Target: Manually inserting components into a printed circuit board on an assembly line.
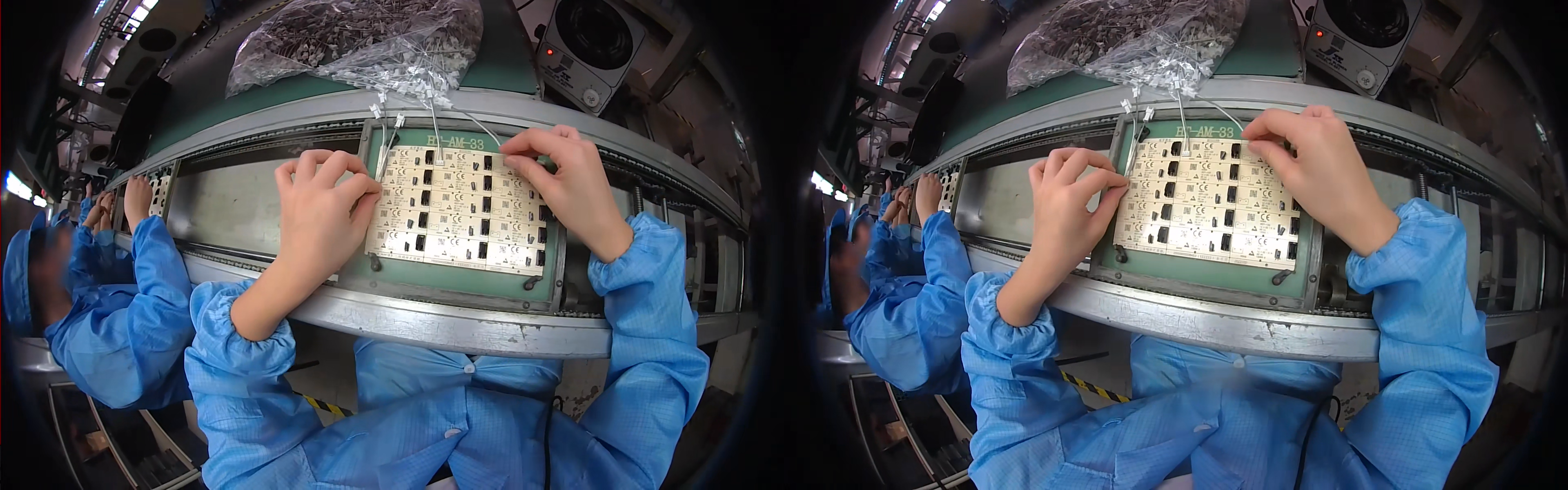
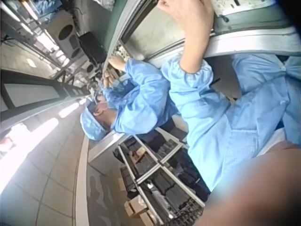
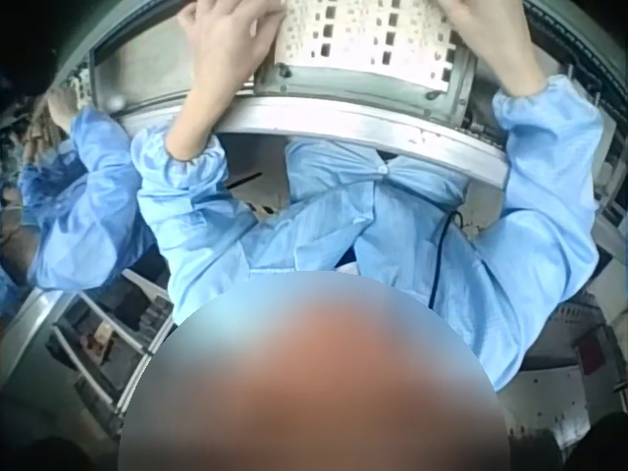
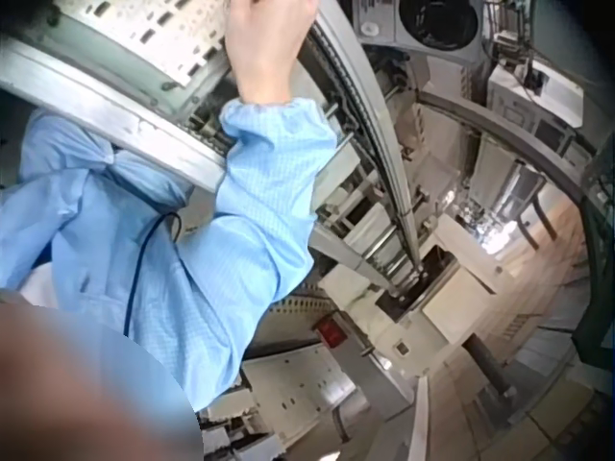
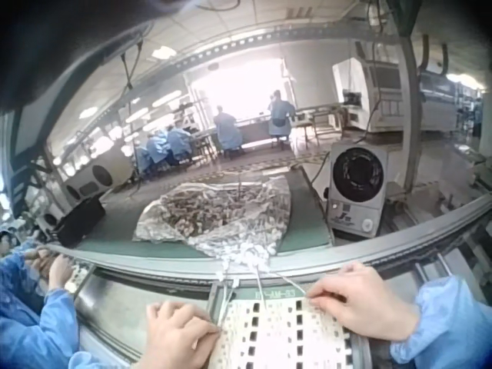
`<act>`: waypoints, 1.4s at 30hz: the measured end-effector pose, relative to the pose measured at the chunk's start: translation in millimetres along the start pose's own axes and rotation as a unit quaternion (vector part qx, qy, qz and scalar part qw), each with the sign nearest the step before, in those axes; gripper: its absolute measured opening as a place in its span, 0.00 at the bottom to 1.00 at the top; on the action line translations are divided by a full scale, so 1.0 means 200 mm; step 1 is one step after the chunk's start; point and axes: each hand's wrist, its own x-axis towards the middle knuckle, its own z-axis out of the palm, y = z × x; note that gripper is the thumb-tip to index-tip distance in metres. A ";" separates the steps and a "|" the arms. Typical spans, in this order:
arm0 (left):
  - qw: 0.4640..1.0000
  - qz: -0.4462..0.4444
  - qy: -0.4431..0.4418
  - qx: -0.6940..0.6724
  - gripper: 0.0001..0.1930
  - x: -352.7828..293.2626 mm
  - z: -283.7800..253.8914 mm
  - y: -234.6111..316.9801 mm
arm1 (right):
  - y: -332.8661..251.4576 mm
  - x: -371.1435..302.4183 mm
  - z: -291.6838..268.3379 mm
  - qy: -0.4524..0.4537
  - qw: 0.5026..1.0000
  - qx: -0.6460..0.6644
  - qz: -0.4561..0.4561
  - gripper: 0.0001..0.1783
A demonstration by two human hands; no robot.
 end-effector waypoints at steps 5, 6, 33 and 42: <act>0.999 0.004 -0.033 -0.014 0.05 0.00 -0.03 -0.03 | -0.01 -0.03 0.02 -0.001 1.000 0.017 0.021 0.06; 0.999 0.003 -0.034 -0.015 0.05 0.00 -0.03 -0.03 | 0.00 -0.02 0.02 0.009 1.000 0.000 0.005 0.06; 0.991 -0.129 -0.004 -0.026 0.12 0.65 0.28 -0.67 | -0.01 -0.08 0.06 0.029 0.996 -0.080 0.025 0.03; 0.991 -0.114 -0.020 -0.061 0.11 0.75 0.43 -0.73 | 0.06 -0.05 0.05 0.011 0.999 -0.024 0.047 0.03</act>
